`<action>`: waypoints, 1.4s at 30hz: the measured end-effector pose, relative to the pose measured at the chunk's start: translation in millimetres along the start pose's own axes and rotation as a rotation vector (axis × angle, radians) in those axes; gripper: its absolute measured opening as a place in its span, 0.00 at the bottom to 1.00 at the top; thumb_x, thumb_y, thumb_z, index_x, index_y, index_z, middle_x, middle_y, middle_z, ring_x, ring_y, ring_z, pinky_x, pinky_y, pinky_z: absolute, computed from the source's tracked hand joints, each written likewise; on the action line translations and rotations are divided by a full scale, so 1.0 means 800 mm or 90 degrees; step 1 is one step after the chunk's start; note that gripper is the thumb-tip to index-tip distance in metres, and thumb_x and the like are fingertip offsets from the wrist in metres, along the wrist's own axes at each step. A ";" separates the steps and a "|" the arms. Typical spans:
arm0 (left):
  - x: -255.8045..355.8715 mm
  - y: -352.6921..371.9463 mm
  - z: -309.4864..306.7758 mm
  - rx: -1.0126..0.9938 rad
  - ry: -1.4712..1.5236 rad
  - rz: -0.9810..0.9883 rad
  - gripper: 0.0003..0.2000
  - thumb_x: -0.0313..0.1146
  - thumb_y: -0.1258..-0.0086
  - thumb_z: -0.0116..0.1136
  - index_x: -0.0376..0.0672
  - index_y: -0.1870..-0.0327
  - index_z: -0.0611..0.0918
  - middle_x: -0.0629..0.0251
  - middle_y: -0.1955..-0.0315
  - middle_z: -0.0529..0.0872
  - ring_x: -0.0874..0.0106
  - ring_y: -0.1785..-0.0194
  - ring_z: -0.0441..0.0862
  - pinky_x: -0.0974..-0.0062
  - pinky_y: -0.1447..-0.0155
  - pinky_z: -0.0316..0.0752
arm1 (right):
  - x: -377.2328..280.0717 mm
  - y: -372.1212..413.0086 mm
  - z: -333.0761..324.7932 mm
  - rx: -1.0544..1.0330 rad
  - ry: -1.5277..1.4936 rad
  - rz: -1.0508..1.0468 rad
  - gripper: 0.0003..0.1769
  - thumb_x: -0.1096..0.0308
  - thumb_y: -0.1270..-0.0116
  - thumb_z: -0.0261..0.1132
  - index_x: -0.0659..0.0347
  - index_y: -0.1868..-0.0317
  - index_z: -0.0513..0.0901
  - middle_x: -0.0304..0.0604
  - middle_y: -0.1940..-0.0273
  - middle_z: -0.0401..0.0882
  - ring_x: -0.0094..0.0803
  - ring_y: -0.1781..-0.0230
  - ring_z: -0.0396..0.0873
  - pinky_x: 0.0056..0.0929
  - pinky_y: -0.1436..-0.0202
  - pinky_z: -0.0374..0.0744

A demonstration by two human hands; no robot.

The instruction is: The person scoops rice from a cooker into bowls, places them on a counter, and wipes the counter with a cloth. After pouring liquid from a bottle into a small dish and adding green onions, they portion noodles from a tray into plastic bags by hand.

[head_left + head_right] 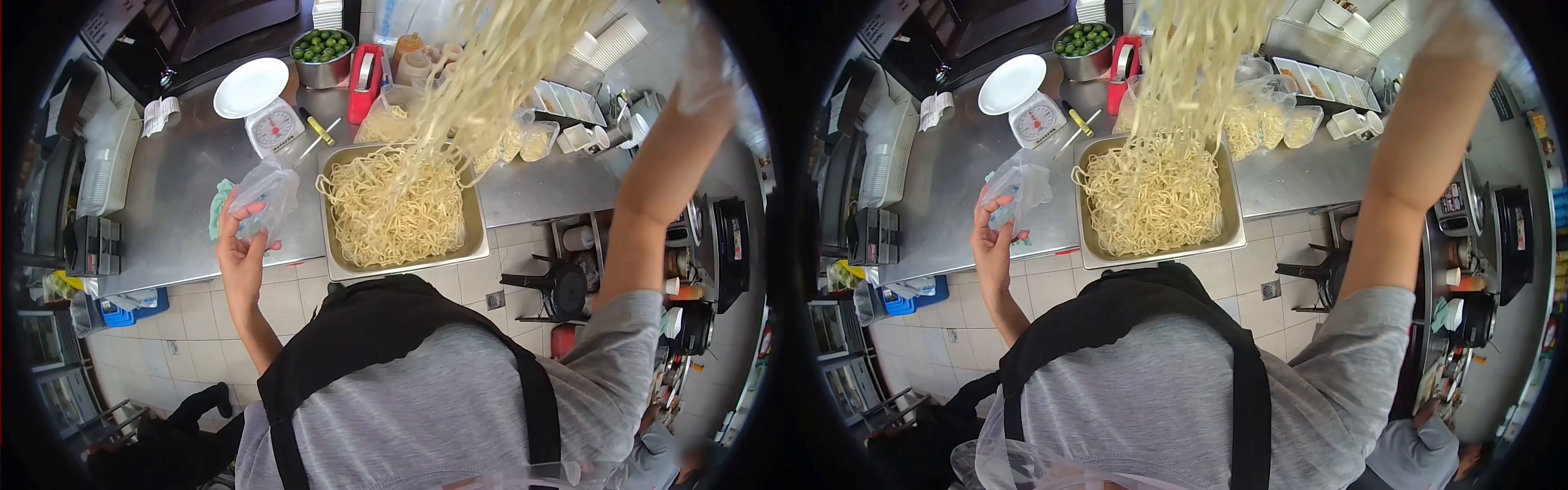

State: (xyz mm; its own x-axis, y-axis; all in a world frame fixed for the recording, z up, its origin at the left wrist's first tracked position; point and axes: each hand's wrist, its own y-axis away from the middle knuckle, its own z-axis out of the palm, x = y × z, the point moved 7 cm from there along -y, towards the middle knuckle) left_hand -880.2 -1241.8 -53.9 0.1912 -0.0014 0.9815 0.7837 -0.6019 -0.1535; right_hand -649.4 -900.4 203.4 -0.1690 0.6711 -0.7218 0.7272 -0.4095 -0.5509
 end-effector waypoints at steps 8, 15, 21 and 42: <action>-0.009 -0.003 0.008 -0.038 0.039 -0.038 0.18 0.16 0.36 0.46 0.39 0.46 0.76 0.61 0.35 0.63 0.76 0.53 0.78 0.81 0.61 0.81 | -0.042 -0.021 -0.009 -0.008 -0.004 -0.061 0.31 0.68 0.45 0.72 0.58 0.40 0.72 0.41 0.47 0.75 0.32 0.44 0.73 0.31 0.39 0.75; -0.020 -0.003 0.014 -0.036 0.045 -0.086 0.19 0.17 0.37 0.47 0.39 0.44 0.76 0.64 0.32 0.61 0.76 0.49 0.77 0.82 0.59 0.81 | -0.049 0.011 0.066 -0.047 -0.244 0.025 0.30 0.68 0.44 0.72 0.58 0.41 0.73 0.41 0.47 0.76 0.32 0.45 0.74 0.30 0.40 0.76; -0.022 -0.009 0.025 -0.090 -0.005 -0.043 0.22 0.13 0.41 0.49 0.37 0.44 0.77 0.62 0.29 0.57 0.72 0.42 0.75 0.82 0.58 0.83 | 0.179 0.106 0.236 -0.362 -0.236 0.200 0.30 0.63 0.44 0.72 0.57 0.41 0.73 0.43 0.46 0.75 0.34 0.44 0.74 0.32 0.38 0.74; -0.012 -0.015 0.004 -0.020 0.022 -0.024 0.20 0.13 0.40 0.47 0.37 0.47 0.78 0.59 0.30 0.58 0.69 0.43 0.76 0.80 0.59 0.84 | 0.038 0.022 0.134 -0.242 -0.187 0.057 0.21 0.72 0.44 0.68 0.56 0.48 0.80 0.36 0.55 0.80 0.26 0.51 0.77 0.29 0.43 0.74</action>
State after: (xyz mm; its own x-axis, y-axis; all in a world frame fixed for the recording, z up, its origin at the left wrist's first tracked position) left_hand -889.7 -1232.1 -62.2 0.1401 -0.0055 0.9901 0.7708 -0.6270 -0.1126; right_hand -712.6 -953.4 127.1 -0.2353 0.4181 -0.8774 0.9298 -0.1662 -0.3285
